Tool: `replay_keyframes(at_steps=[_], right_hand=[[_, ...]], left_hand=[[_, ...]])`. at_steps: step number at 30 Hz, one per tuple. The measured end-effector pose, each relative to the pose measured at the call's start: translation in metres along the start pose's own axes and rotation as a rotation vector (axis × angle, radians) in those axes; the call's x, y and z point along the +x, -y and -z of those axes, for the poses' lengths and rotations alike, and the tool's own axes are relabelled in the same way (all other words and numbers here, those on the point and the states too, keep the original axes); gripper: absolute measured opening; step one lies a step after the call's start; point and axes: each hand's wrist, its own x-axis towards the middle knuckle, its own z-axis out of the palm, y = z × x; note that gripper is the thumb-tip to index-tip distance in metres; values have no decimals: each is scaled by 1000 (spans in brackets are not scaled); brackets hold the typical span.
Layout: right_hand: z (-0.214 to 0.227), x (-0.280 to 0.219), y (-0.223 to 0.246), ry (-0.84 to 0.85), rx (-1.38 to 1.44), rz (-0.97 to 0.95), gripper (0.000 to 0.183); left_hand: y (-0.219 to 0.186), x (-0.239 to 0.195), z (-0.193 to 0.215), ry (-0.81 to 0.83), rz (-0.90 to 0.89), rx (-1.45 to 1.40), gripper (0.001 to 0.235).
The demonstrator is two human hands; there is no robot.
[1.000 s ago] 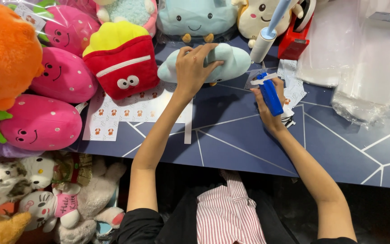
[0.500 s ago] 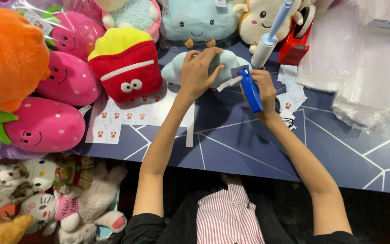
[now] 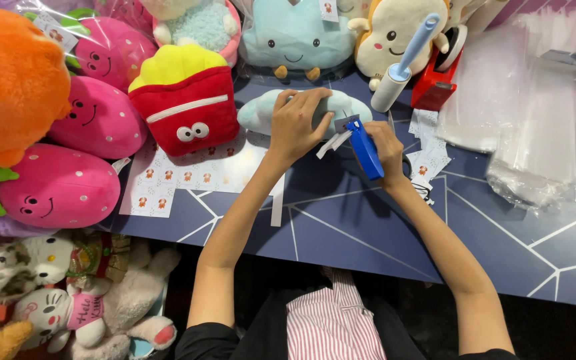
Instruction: Cutting individual labels from a printed sheet and attaching them to various plush toys using a blue applicator tool.
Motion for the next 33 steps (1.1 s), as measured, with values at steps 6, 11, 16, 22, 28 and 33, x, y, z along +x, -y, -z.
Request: replay_keyframes(at_steps=[6,11,16,22,28,33], right_hand=[[-1,11,1,-2,-32,31,22],[3,17,-8,47,58,21,21],[5,19,-8,48,78,8,17],[10,21,2,51,89,-28,16],[3,13,4,25,82,-14,20],[-2,3,1,8,14,6,22]], left_hand=[[-6,1,10,17,-37,59,38],[-5,3,13,24,-29,81,35],[-12,7,11,-14,-16,121,30],[-15,6,5,-63,-27,115,23],[-7,1,-4,-115,-28,105,18],[6,-5,-20,-106,-17,94,18]])
